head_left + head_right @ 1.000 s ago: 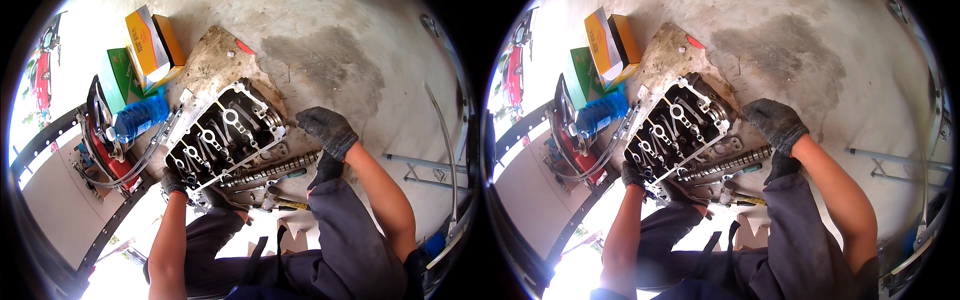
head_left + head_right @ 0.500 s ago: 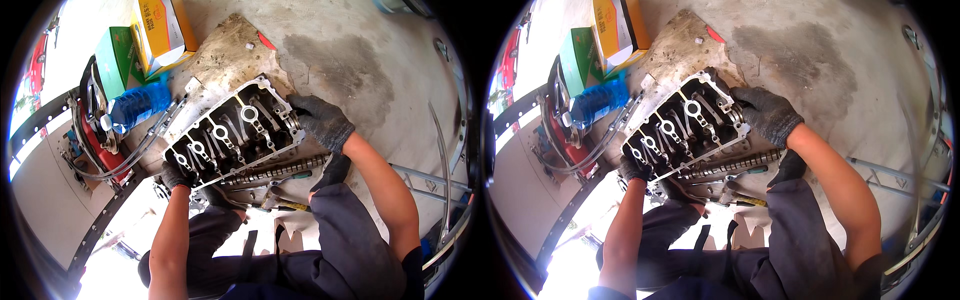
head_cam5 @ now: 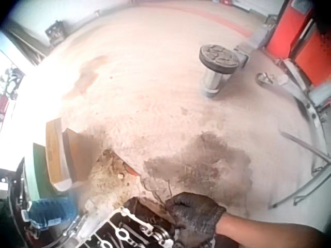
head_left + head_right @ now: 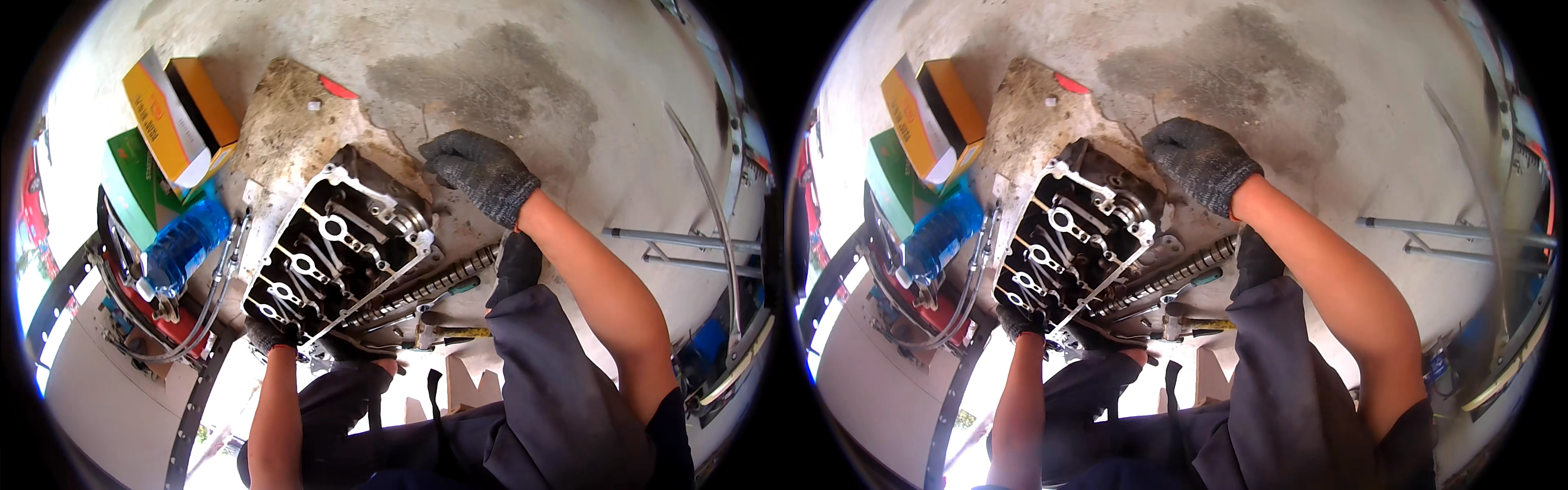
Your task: The person removes components from an engine block by hand and using a tool, then retrieves a different tool from a drawer and uses it to continue working on the engine.
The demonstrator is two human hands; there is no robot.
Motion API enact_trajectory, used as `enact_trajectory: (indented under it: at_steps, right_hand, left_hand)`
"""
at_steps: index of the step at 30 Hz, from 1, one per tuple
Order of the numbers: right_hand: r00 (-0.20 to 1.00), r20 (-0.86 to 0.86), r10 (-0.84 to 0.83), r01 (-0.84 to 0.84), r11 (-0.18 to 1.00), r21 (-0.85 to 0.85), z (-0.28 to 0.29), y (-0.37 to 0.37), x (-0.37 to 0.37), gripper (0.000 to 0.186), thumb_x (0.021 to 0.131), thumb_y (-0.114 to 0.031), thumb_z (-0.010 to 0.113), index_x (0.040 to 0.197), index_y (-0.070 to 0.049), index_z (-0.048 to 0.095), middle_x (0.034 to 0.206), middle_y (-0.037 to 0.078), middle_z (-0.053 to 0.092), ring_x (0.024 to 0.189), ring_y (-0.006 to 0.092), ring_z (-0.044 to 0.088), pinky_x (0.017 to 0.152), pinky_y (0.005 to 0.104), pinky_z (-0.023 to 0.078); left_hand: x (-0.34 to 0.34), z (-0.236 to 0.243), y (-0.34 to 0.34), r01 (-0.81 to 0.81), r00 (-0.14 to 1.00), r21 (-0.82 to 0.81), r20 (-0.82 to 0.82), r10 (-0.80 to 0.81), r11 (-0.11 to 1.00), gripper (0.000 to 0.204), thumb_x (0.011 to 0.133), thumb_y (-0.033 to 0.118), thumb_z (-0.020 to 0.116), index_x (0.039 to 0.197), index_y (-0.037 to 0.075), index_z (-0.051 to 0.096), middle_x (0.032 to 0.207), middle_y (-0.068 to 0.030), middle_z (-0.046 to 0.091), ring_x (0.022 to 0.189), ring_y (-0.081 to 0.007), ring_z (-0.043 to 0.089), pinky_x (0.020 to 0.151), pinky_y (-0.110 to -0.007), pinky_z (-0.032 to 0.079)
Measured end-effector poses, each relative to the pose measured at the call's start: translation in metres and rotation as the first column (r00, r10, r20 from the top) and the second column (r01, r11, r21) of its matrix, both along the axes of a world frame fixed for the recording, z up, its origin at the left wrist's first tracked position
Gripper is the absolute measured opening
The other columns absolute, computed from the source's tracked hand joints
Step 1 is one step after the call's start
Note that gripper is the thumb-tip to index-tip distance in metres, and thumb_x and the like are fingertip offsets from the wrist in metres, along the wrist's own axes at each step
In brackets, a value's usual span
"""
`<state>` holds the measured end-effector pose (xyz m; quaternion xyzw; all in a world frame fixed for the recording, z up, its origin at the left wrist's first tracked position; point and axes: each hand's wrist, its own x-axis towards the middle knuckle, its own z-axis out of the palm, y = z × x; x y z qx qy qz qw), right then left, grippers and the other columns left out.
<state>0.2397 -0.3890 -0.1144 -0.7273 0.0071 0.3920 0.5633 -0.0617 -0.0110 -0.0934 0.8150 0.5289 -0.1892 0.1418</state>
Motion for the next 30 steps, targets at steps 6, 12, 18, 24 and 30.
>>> enact_trajectory:
  at_steps: [6,12,18,24,30]
  right_hand:
    - [0.983,0.006,0.183,-0.184,0.983,0.015,-0.002,-0.007,-0.006,0.024,0.09,-0.025,0.062,0.107,-0.009,0.069,0.106,0.014,0.069,0.097,0.0293,0.066,0.088,0.0364,0.051]
    - [0.948,0.183,0.26,-0.252,0.966,-0.063,-0.008,-0.007,-0.005,0.027,0.091,-0.031,0.06,0.108,-0.011,0.069,0.105,0.012,0.07,0.098,0.0336,0.065,0.087,0.0403,0.051]
    - [0.945,0.168,0.281,-0.269,0.959,-0.091,-0.01,-0.012,0.008,0.026,0.091,-0.032,0.06,0.105,-0.012,0.07,0.108,0.012,0.069,0.098,0.0336,0.065,0.088,0.0404,0.051]
    - [0.971,0.009,0.237,-0.236,0.97,-0.059,-0.01,-0.03,-0.005,0.028,0.091,-0.029,0.062,0.109,-0.011,0.071,0.107,0.011,0.07,0.096,0.0276,0.067,0.088,0.0365,0.052]
    - [0.984,-0.089,0.156,-0.165,0.98,-0.107,-0.001,-0.039,-0.031,0.031,0.095,-0.027,0.061,0.115,-0.004,0.069,0.106,0.011,0.071,0.094,0.0184,0.068,0.086,0.0329,0.053]
  left_hand:
    - [-0.006,-0.014,0.006,-0.533,0.38,-0.68,0.339,0.861,0.503,0.039,0.102,0.026,0.04,0.125,0.002,0.06,0.12,-0.0086,0.068,0.103,-0.0204,0.067,0.086,-0.032,0.056]
    - [-0.005,-0.003,0.004,0.339,0.895,-0.029,-0.299,-0.332,0.94,0.081,0.072,0.044,0.079,0.137,0.005,0.051,0.134,-0.0095,0.061,0.122,-0.0236,0.059,0.103,-0.034,0.046]
    - [-0.002,-0.001,0.001,0.117,0.988,-0.032,-0.098,-0.12,0.993,0.058,0.079,0.024,0.077,0.129,0.002,0.058,0.127,-0.0101,0.065,0.111,-0.0212,0.065,0.093,-0.033,0.053]
    - [-0.02,-0.007,0.016,-0.092,0.995,-0.027,0.043,0.093,0.995,0.079,0.06,0.037,0.089,0.123,0.001,0.058,0.116,-0.0155,0.066,0.102,-0.0305,0.066,0.088,-0.041,0.054]
    - [-0.014,0.002,0.011,0.258,0.93,0.11,-0.298,-0.216,0.96,0.079,0.058,0.033,0.088,0.124,0.003,0.055,0.11,-0.0204,0.066,0.105,-0.0379,0.065,0.089,-0.045,0.054]
